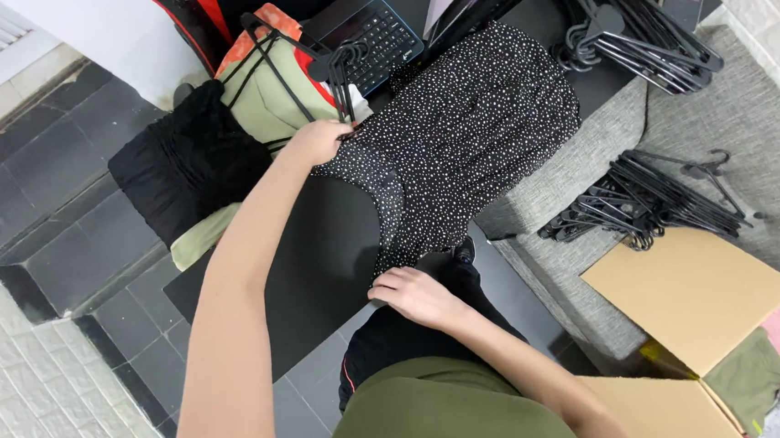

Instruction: Folding various clothing items and placing them into a cardboard box for packing

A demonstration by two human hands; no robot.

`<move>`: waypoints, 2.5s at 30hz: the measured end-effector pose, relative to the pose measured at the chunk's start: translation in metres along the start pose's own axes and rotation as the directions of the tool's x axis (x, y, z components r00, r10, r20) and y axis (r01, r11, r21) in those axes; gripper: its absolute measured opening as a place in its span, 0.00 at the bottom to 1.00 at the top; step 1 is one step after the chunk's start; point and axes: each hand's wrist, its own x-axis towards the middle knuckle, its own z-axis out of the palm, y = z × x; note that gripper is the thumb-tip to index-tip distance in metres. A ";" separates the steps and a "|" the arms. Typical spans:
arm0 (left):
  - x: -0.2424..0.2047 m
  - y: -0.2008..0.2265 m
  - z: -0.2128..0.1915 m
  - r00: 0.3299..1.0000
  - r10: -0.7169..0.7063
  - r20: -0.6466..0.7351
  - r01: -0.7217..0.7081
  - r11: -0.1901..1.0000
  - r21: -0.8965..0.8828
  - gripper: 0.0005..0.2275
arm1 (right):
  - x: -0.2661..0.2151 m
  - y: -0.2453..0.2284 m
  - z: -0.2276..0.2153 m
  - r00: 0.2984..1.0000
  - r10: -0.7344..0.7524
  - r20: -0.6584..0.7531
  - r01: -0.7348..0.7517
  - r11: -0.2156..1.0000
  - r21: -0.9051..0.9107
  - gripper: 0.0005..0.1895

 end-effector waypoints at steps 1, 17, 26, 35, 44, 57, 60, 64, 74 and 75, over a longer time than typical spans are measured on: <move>0.007 -0.015 0.010 1.000 0.010 0.007 -0.010 1.000 0.012 0.17 | 0.001 -0.002 -0.005 1.000 0.018 -0.012 -0.018 1.000 0.020 0.08; -0.089 -0.067 -0.038 0.957 -0.282 -0.067 0.279 0.959 -0.047 0.21 | 0.005 -0.012 -0.020 0.993 0.033 0.110 -0.053 0.981 0.186 0.16; -0.236 0.082 -0.043 0.917 -0.246 -0.315 0.163 0.949 -0.269 0.17 | -0.076 0.116 -0.076 0.699 0.621 -0.356 -0.525 0.783 0.335 0.06; -0.254 0.260 0.068 0.801 -0.092 -0.592 -0.004 0.987 -0.159 0.18 | -0.207 0.303 -0.069 0.215 0.960 -0.177 -0.614 0.274 0.740 0.49; -0.189 0.361 0.130 0.832 -0.553 0.050 0.194 0.205 -0.959 0.22 | -0.200 0.341 -0.079 0.331 0.940 0.078 -0.705 0.192 0.683 0.48; -0.103 0.401 0.143 0.556 -0.763 0.330 0.103 -0.331 -0.938 0.41 | -0.245 0.366 -0.082 0.665 0.745 -0.047 -0.403 0.411 0.818 0.20; -0.111 0.418 0.139 0.596 -0.753 0.279 -0.092 -0.409 -0.908 0.36 | -0.239 0.328 -0.125 0.633 0.763 0.131 -0.478 0.252 0.842 0.18; -0.127 0.429 0.147 0.601 -0.755 0.262 -0.330 -0.533 -0.779 0.07 | -0.213 0.267 -0.175 0.486 0.688 0.539 -0.811 0.126 0.571 0.44; -0.194 0.380 0.138 0.152 -0.754 -0.639 0.591 0.588 -0.552 0.24 | -0.269 0.264 -0.196 0.407 0.670 0.621 -0.859 0.049 0.510 0.23; -0.205 0.369 0.139 0.144 -0.755 -0.639 0.594 0.583 -0.555 0.24 | -0.266 0.258 -0.205 0.411 0.665 0.623 -0.860 0.055 0.508 0.23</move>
